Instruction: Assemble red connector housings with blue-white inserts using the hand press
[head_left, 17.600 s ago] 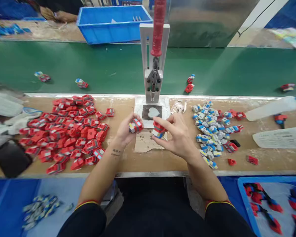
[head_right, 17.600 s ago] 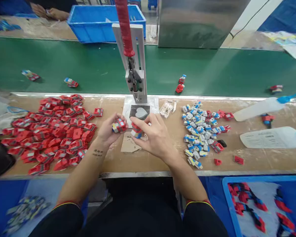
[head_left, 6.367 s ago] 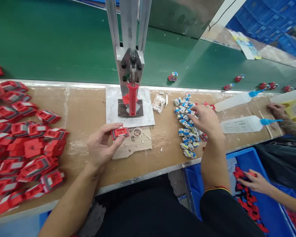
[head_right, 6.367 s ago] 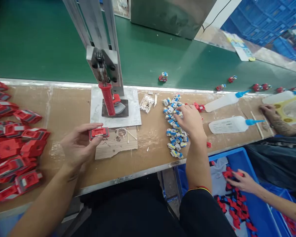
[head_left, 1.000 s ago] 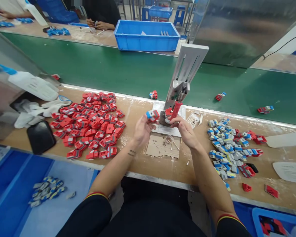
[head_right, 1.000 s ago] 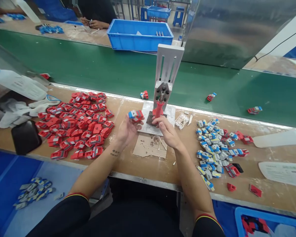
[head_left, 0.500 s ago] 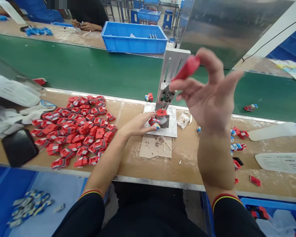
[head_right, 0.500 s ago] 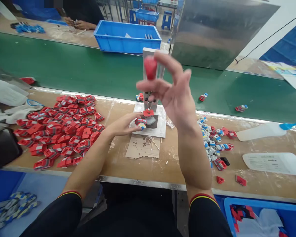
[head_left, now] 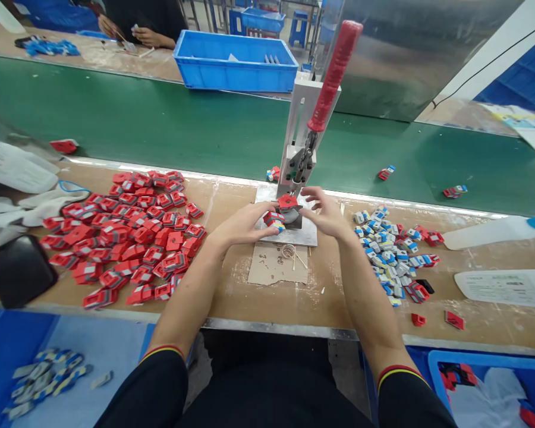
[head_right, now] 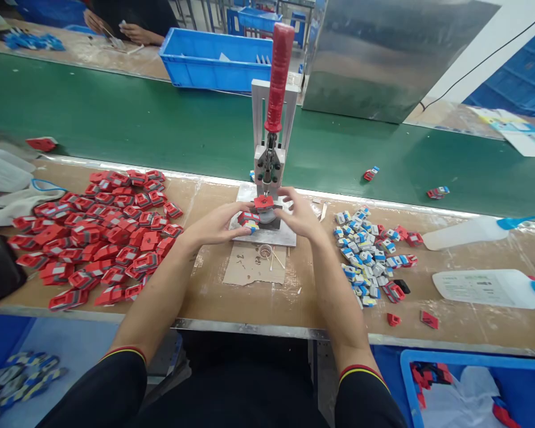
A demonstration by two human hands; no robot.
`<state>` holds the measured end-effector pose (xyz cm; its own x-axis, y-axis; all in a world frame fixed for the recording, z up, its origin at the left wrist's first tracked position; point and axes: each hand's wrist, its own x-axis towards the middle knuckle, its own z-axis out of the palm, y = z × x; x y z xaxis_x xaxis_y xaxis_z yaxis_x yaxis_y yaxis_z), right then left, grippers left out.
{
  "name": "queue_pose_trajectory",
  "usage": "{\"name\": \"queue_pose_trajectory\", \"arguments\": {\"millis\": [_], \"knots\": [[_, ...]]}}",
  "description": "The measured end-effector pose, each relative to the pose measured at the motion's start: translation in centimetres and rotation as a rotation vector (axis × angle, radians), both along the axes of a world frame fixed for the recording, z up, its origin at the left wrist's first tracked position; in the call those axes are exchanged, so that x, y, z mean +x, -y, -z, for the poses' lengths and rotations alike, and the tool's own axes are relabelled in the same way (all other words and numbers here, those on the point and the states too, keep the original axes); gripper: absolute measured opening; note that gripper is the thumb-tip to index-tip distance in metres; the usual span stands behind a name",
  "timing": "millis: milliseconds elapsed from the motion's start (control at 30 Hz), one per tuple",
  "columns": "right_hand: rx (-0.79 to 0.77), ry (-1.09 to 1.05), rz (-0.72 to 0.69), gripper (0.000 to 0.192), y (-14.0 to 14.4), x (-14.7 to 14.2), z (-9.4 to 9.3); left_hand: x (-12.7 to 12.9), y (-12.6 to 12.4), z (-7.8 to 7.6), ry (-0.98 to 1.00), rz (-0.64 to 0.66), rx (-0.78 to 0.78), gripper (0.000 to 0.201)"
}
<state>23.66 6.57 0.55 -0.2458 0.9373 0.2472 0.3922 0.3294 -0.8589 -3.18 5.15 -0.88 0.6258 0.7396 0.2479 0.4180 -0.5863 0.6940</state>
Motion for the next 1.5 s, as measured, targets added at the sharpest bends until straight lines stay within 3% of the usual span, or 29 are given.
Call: {"name": "queue_pose_trajectory", "arguments": {"millis": [67,167,300,467,667,867,1067,1233,1400,1500], "knots": [[-0.07,0.038,-0.018,0.048,-0.7,-1.0,2.7,0.0,0.0,0.1,0.034,-0.027,-0.022,0.054],[-0.125,-0.069,-0.016,0.044,-1.5,-1.9,4.4,-0.2,0.1,0.2,0.079,-0.047,-0.049,0.052],[-0.244,-0.288,0.018,0.047,-0.8,-0.6,4.6,-0.8,-0.1,0.9,0.278,-0.142,-0.126,0.049],[-0.369,-0.496,0.035,0.057,1.9,2.5,4.2,-0.7,-1.9,1.5,0.82,-0.298,-0.292,0.053],[-0.405,-0.658,0.007,0.048,3.6,4.8,3.9,-0.2,-4.8,0.8,1.077,-0.281,-0.451,0.052],[-0.346,-0.476,0.131,0.049,1.9,7.0,3.8,0.6,-5.0,1.4,1.072,-0.296,-0.502,0.042],[-0.157,-0.019,0.381,0.046,-6.9,9.9,3.2,-0.2,-4.2,1.3,0.753,-0.287,-0.454,0.068],[-0.102,0.228,0.439,0.023,-12.9,9.5,3.1,0.2,-4.1,1.4,0.525,-0.239,-0.383,0.052],[-0.067,0.352,0.442,0.031,-13.7,8.5,3.3,2.3,-4.1,2.3,0.453,-0.267,-0.311,0.05],[0.019,0.358,0.513,0.042,-13.2,8.7,2.0,3.7,-3.8,2.9,0.501,-0.279,-0.305,0.05]]}}
